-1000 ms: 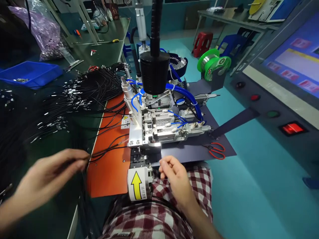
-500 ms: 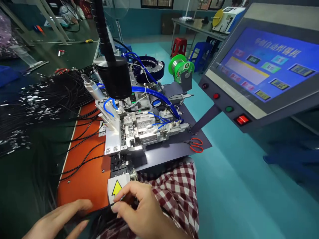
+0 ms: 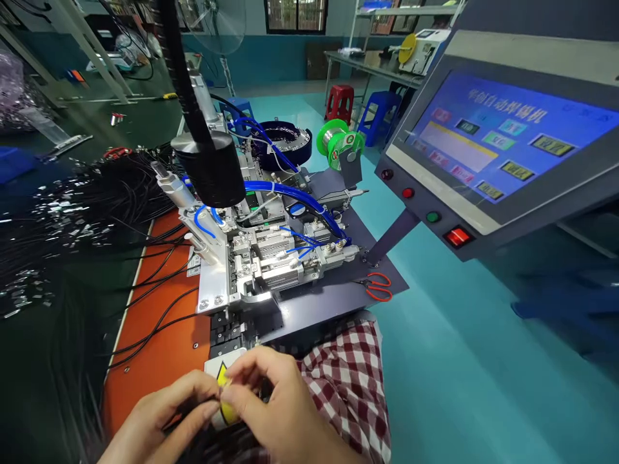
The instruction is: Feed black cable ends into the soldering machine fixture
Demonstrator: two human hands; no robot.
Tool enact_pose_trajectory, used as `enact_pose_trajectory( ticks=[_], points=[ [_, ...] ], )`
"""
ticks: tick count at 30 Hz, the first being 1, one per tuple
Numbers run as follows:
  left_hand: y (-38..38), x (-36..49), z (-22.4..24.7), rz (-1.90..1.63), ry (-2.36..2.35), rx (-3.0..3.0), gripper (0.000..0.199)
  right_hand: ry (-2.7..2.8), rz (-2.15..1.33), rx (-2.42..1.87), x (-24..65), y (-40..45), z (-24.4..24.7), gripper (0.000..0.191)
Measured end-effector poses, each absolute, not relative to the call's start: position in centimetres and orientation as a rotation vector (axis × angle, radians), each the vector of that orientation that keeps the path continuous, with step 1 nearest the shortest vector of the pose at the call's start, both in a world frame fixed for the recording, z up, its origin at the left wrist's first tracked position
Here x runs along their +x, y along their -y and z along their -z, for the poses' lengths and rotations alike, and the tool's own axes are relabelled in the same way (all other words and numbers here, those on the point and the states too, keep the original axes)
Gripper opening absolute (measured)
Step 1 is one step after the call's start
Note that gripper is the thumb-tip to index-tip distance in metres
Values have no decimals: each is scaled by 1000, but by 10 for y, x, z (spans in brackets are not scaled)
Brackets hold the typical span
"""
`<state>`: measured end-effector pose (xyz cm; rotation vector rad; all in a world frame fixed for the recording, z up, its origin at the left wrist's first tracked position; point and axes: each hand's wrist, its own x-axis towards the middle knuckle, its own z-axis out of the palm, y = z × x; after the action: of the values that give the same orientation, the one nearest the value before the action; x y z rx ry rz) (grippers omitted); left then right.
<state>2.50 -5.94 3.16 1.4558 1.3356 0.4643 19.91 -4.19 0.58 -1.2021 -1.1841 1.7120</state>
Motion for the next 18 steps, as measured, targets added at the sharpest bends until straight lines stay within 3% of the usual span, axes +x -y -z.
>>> enact_pose_trajectory(
  ticks=[6, 11, 18],
  points=[
    [43, 27, -29, -506, -1334, 1126, 29, 962, -1789, -1199, 203, 30, 2, 10],
    [41, 30, -31, -540, -1313, 1111, 29, 891, -1865, -1118, 200, 26, -1, 23],
    [41, 29, -29, -555, -1262, 1127, 26, 834, -1927, -1004, 197, 27, 7, 22]
  ],
)
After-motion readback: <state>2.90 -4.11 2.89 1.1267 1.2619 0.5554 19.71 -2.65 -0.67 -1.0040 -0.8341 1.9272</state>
